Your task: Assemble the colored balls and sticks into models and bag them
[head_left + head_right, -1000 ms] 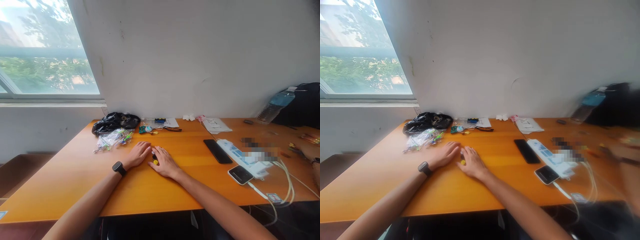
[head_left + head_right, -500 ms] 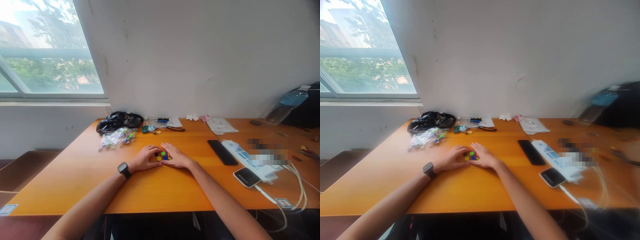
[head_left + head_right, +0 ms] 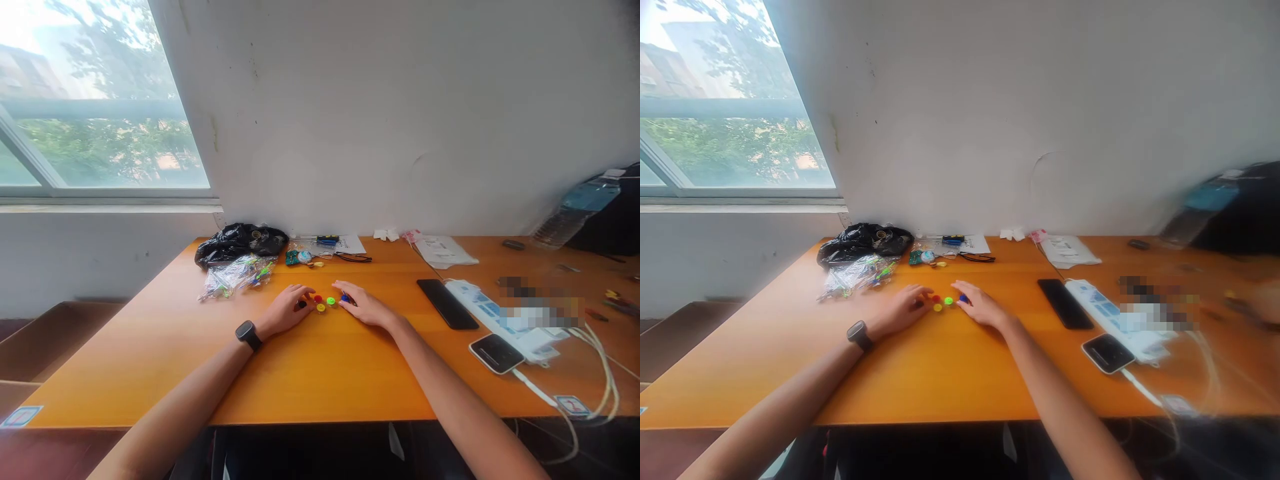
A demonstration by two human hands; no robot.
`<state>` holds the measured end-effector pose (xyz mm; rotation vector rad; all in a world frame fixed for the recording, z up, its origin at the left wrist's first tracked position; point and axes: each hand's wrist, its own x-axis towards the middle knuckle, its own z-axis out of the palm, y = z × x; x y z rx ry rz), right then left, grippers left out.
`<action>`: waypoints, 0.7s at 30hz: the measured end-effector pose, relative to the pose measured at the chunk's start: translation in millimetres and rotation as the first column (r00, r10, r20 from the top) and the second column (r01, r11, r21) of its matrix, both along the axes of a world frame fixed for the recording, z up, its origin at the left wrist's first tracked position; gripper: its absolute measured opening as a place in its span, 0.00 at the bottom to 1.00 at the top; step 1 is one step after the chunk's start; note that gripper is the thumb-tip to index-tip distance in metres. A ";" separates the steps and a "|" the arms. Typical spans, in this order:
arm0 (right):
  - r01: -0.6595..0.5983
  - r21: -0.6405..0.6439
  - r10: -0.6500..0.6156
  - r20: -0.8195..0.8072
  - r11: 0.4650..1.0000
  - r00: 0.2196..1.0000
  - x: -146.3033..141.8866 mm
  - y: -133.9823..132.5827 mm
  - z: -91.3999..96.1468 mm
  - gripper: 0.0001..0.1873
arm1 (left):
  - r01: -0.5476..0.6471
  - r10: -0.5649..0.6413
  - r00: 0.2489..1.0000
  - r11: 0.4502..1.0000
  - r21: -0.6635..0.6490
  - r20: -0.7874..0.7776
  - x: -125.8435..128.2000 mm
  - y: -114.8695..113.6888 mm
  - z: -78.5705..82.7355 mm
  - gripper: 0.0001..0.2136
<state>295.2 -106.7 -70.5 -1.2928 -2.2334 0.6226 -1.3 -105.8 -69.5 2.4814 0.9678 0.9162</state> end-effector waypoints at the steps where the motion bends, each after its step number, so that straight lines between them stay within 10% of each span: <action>1: 0.012 0.008 -0.012 -0.004 1.000 1.000 3.7 1.4 0.3 0.27 | 0.004 -0.004 1.000 1.000 0.018 -0.007 -0.1 -0.4 -0.1 0.16; 10: 0.035 0.080 -0.035 0.001 0.996 0.999 22.5 9.0 8.7 0.15 | 0.145 -0.138 0.984 0.988 0.059 -0.111 4.5 -8.9 3.8 0.16; 21: 0.204 0.145 -0.200 -0.046 0.968 0.979 24.3 18.4 -6.1 0.12 | 0.028 -0.027 0.998 0.999 0.019 -0.055 3.3 -4.7 4.8 0.14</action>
